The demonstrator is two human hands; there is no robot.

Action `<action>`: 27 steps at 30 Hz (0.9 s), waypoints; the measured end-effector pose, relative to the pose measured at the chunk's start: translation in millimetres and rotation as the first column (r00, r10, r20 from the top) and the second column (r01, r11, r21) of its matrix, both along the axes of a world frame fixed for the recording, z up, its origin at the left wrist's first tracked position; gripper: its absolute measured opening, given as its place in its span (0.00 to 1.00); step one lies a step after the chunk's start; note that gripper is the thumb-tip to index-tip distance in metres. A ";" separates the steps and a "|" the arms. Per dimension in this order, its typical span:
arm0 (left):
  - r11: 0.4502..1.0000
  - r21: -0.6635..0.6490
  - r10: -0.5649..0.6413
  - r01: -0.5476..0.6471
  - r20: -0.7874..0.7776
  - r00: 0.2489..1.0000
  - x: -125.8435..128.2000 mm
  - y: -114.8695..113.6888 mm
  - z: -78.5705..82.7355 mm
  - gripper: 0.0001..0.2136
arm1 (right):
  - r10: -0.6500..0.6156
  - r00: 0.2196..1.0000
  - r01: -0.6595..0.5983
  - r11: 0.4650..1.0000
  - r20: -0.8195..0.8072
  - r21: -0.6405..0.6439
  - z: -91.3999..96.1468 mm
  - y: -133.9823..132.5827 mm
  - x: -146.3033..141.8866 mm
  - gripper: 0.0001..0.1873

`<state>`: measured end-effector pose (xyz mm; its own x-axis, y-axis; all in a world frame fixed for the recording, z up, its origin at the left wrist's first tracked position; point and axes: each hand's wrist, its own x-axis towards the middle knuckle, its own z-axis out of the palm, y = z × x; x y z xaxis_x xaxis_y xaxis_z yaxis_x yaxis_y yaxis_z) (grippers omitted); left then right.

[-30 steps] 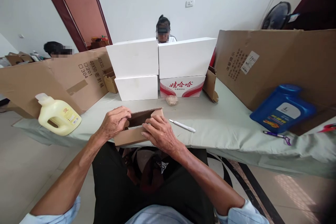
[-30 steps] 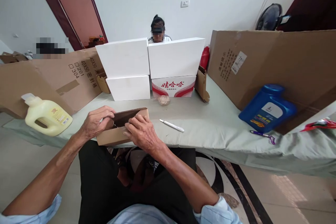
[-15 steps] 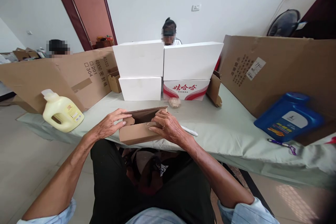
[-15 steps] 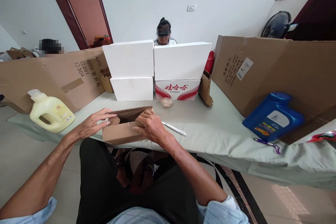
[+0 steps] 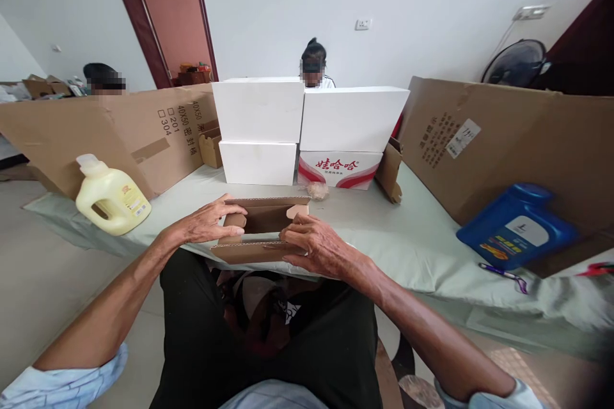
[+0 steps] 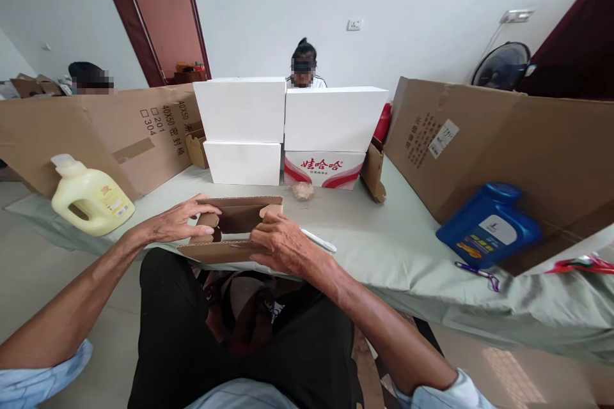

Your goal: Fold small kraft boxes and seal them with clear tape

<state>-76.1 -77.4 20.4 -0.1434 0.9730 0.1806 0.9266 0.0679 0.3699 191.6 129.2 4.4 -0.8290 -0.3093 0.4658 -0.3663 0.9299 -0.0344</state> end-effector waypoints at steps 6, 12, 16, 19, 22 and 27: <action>0.999 -0.037 -0.023 0.029 0.143 0.989 -2.6 -4.1 12.2 0.22 | -0.070 0.996 0.076 0.988 -0.051 0.136 2.9 11.0 -4.3 0.13; 0.993 0.047 -0.119 0.110 0.335 0.935 -19.7 -14.3 -2.3 0.29 | -0.174 0.964 0.187 0.981 -0.202 0.049 -7.6 26.0 6.5 0.16; 0.991 0.105 -0.124 0.086 0.450 0.885 -26.2 -21.3 -22.9 0.31 | -0.242 0.927 0.236 0.970 -0.285 -0.055 -20.0 38.3 12.2 0.19; 0.988 0.139 -0.132 0.071 0.507 0.852 -23.8 -26.2 -31.2 0.38 | -0.264 0.906 0.237 0.964 -0.330 -0.120 -27.8 45.0 12.6 0.19; 0.985 0.173 -0.098 0.009 0.515 0.851 -14.4 -28.9 -35.9 0.42 | -0.269 0.896 0.210 0.957 -0.352 -0.198 -33.0 49.8 11.5 0.19; 0.940 0.306 -0.034 -0.153 0.528 0.849 -3.7 -23.3 -51.3 0.43 | -0.261 0.885 0.115 0.925 -0.385 -0.363 -41.1 54.9 9.9 0.24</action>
<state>-79.8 -100.7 -30.9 -0.3623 0.8575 0.3653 0.5887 -0.0934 0.8029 201.6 184.1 -36.7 -0.5592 0.0593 0.8269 -0.2331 0.9460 -0.2255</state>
